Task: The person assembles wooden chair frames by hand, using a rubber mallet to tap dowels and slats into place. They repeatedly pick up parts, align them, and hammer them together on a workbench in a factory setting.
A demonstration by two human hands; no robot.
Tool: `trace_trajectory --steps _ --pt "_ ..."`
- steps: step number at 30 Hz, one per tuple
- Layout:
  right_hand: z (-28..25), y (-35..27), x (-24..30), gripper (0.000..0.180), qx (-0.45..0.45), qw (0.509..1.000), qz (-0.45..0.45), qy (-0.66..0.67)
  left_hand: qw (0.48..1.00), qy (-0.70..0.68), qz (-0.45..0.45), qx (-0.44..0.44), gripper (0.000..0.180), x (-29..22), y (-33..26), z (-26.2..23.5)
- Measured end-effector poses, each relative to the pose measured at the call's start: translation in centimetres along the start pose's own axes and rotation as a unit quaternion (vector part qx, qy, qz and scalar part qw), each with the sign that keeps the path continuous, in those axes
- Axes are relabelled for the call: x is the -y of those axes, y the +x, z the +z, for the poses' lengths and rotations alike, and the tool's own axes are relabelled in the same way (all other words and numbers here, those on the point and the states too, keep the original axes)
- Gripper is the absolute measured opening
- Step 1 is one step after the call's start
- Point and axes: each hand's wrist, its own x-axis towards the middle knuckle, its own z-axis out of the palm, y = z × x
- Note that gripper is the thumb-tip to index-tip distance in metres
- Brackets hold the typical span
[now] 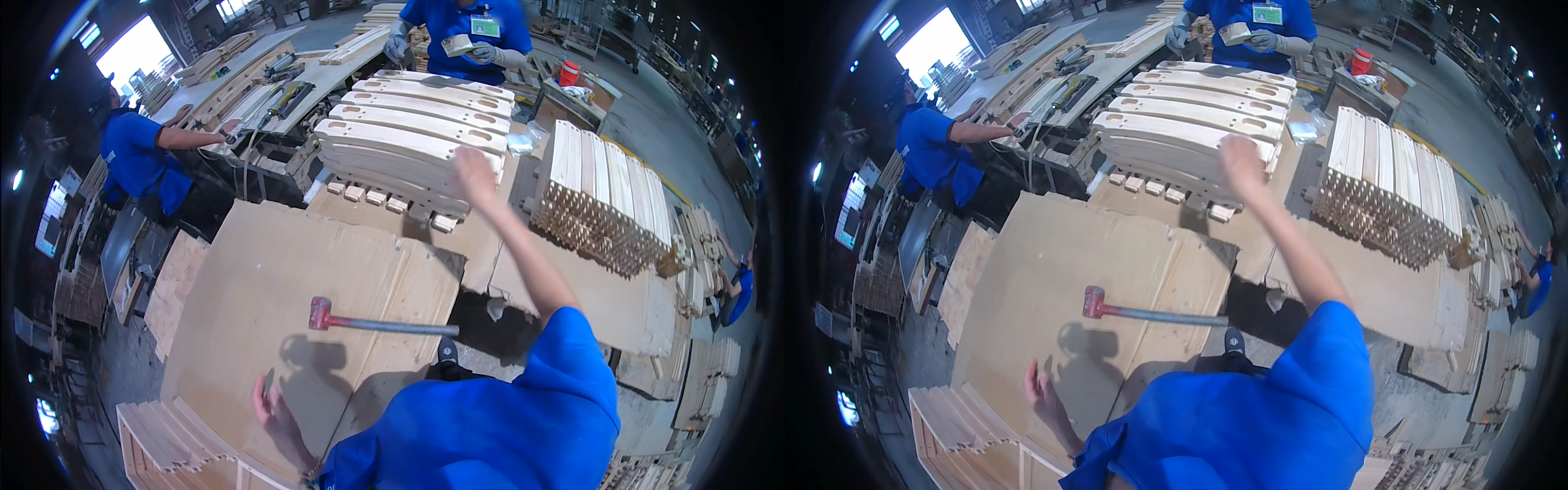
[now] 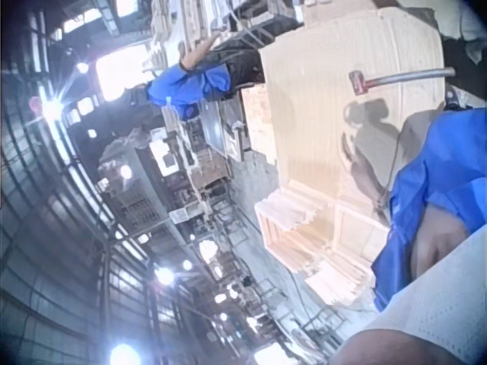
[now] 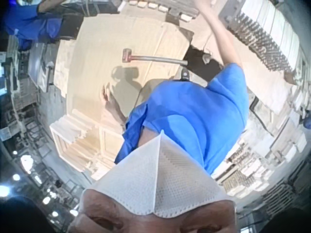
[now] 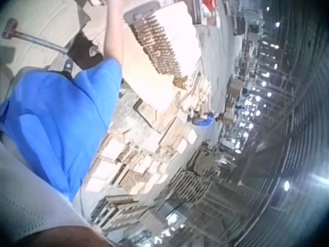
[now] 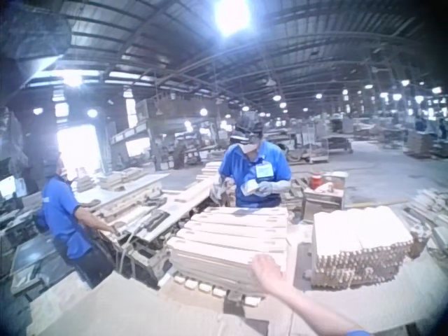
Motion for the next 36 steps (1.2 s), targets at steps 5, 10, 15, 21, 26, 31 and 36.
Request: trace_trajectory --steps 5,10,15,21,26,31,36 --pt "1.0 6.3 -8.5 0.063 0.214 0.977 0.005 0.005 0.964 -0.178 -0.012 0.197 0.030 -3.4 5.0 13.8" --pt "1.6 8.3 -9.7 0.055 0.235 0.967 -0.089 0.036 0.913 -0.155 -0.013 0.378 0.035 -7.9 9.0 24.7" --pt "-0.5 4.5 -7.1 0.047 0.199 0.970 -0.077 0.119 0.736 -0.396 -0.244 0.493 0.059 -10.3 11.7 33.3" --pt "-8.2 -1.8 -1.2 0.043 0.161 0.979 -0.072 0.102 0.540 -0.601 -0.349 0.474 0.072 -12.1 12.4 40.6" --pt "-11.8 -2.9 1.7 0.046 0.175 0.973 -0.137 0.068 0.546 -0.638 -0.379 0.388 0.056 -9.2 10.5 37.6" --pt "-9.1 1.6 8.5 0.049 0.190 0.908 -0.337 0.159 0.515 -0.750 -0.314 0.271 0.049 -4.1 10.6 28.8" --pt "0.9 8.6 21.9 0.055 0.302 0.773 -0.514 0.219 0.540 -0.810 -0.215 0.081 0.064 2.2 13.5 20.4"
